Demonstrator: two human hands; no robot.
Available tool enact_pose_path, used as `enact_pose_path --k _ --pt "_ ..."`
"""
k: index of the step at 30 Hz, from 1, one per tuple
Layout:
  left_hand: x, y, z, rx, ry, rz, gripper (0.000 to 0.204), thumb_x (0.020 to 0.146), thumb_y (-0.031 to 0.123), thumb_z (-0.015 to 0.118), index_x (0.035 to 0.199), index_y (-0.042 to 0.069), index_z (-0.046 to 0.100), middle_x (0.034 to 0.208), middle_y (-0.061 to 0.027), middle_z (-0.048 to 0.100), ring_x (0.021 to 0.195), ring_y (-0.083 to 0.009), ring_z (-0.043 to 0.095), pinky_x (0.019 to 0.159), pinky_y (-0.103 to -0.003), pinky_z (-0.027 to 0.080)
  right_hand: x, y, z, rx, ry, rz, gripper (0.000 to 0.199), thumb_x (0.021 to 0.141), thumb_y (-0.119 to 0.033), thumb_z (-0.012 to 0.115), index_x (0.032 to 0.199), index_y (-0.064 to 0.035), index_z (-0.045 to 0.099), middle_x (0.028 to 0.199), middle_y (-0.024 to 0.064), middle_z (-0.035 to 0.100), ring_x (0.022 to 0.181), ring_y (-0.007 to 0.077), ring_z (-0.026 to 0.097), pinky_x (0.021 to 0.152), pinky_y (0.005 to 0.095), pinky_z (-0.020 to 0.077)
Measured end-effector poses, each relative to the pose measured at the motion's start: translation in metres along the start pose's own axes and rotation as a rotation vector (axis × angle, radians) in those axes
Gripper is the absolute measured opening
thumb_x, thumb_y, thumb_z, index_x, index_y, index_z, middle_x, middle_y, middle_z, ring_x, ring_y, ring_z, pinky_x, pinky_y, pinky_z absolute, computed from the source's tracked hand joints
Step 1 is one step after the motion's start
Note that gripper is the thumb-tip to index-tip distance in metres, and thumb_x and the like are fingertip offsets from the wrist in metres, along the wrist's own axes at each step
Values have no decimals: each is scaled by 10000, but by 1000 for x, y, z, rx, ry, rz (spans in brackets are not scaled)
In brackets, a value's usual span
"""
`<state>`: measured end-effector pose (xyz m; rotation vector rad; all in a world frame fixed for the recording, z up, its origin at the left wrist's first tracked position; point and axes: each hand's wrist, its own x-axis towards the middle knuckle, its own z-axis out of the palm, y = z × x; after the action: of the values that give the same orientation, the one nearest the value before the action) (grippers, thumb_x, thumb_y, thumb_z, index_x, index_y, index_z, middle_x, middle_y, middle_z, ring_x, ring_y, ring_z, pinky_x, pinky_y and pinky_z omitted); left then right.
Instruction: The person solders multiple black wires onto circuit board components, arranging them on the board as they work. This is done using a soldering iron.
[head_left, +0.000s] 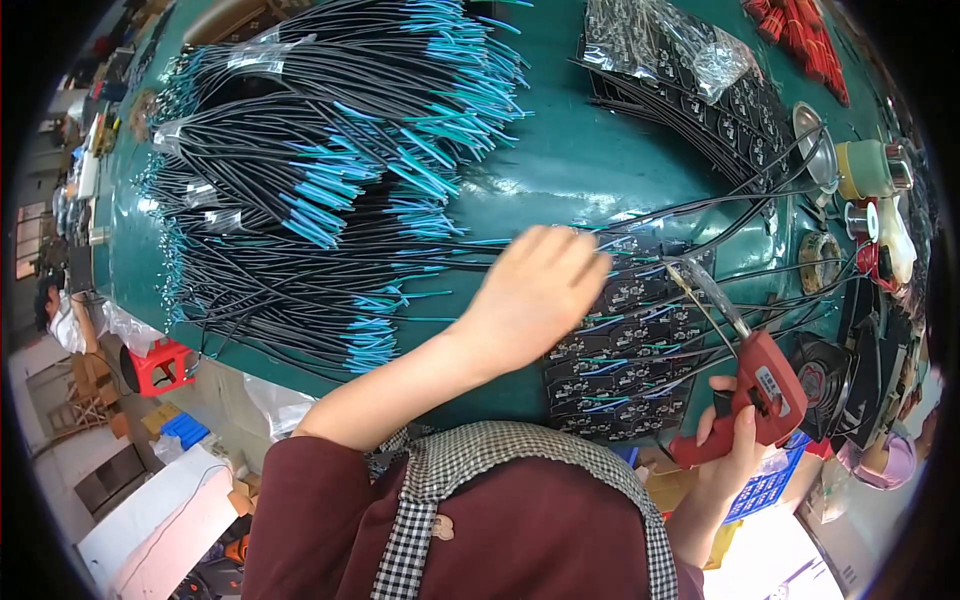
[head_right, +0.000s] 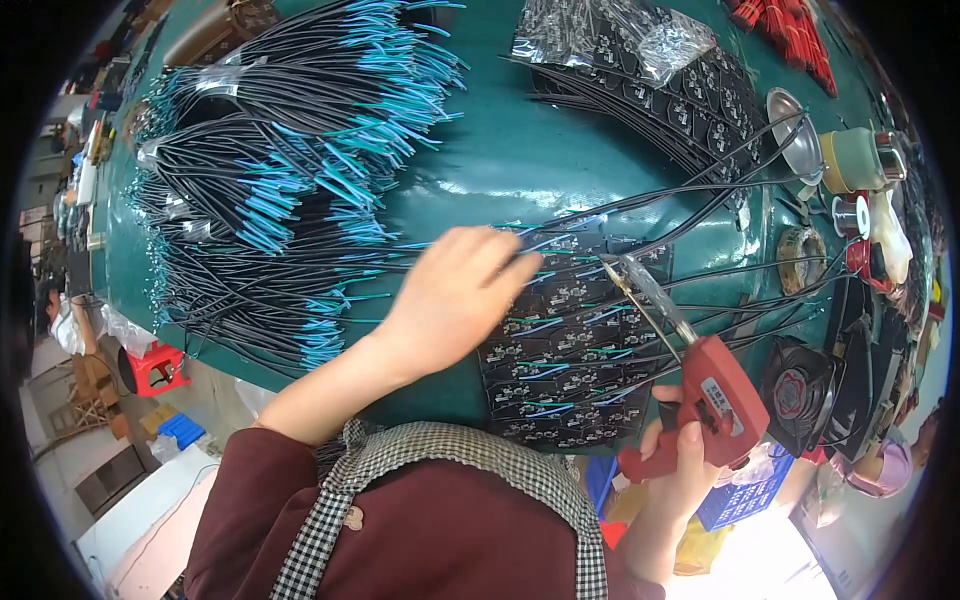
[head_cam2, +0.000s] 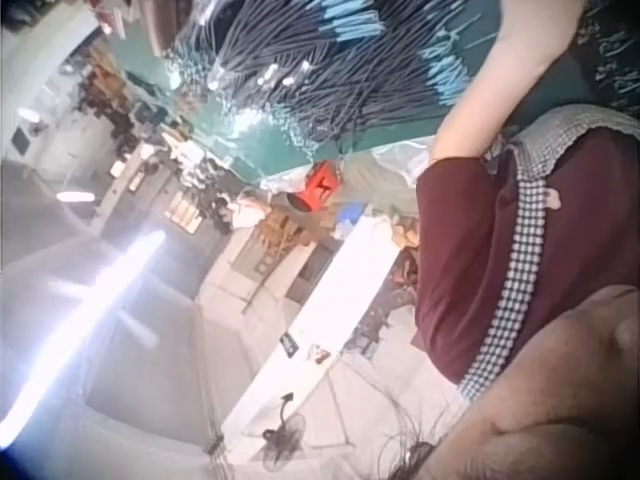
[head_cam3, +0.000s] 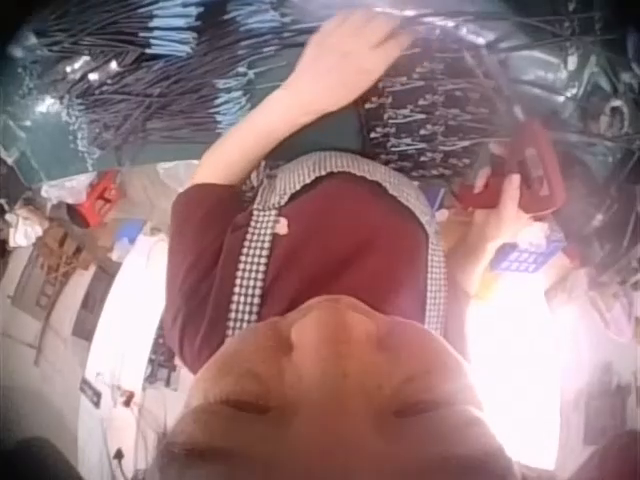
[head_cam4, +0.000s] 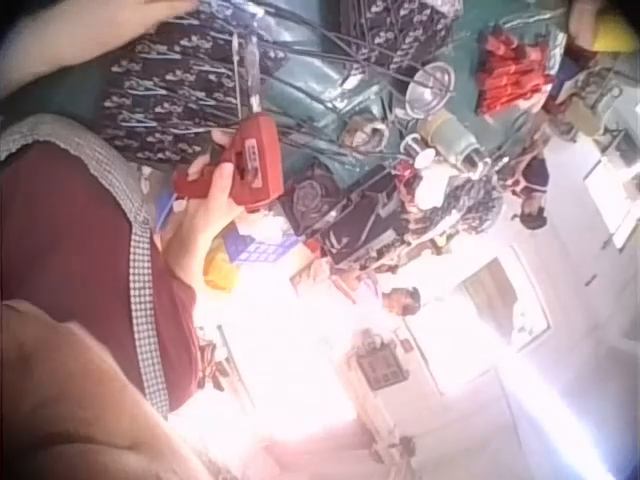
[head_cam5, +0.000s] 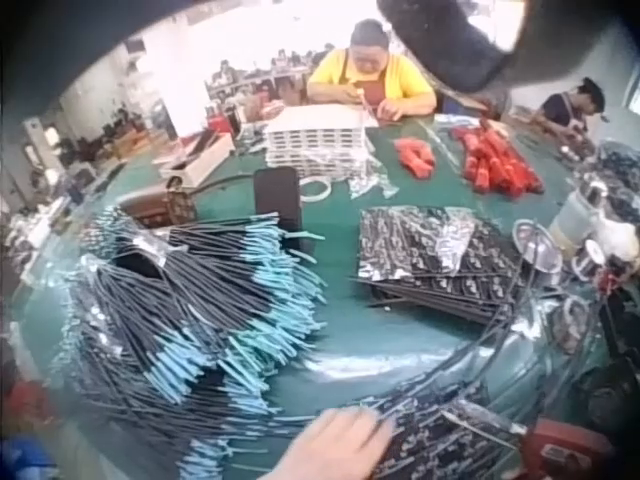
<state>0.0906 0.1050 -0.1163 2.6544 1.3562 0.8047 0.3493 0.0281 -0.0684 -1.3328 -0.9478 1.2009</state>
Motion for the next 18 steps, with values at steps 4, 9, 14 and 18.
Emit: enact_pose_path --k 4,9,14,18 --pt "-40 -34 -34 145 190 -340 176 716 -26 627 886 17 619 858 -108 586 793 -275 566 703 -360 467 -10 -2 0 7 -8 15 478 919 -208 512 1298 13 321 1047 243 558 500 124 473 383 190 366" --pt "-67 -54 -46 284 287 -386 135 713 24 658 847 30 636 865 -66 597 825 -247 576 701 -357 469 -20 0 6 15 60 -14 473 913 -189 518 1295 12 327 1110 241 528 640 148 538 388 193 386" --pt "-67 -48 -41 348 165 -389 196 670 38 658 865 59 653 892 -53 583 869 -234 556 723 -351 459 -28 -3 1 42 10 4 469 903 -161 528 1290 16 330 1173 230 490 809 189 580 394 202 416" --pt "-56 -50 -35 352 71 -337 182 660 62 617 838 73 656 843 -40 552 812 -222 553 686 -335 454 -32 -6 3 64 -6 66 470 896 -145 533 1289 15 330 1185 211 477 904 227 573 388 213 420"
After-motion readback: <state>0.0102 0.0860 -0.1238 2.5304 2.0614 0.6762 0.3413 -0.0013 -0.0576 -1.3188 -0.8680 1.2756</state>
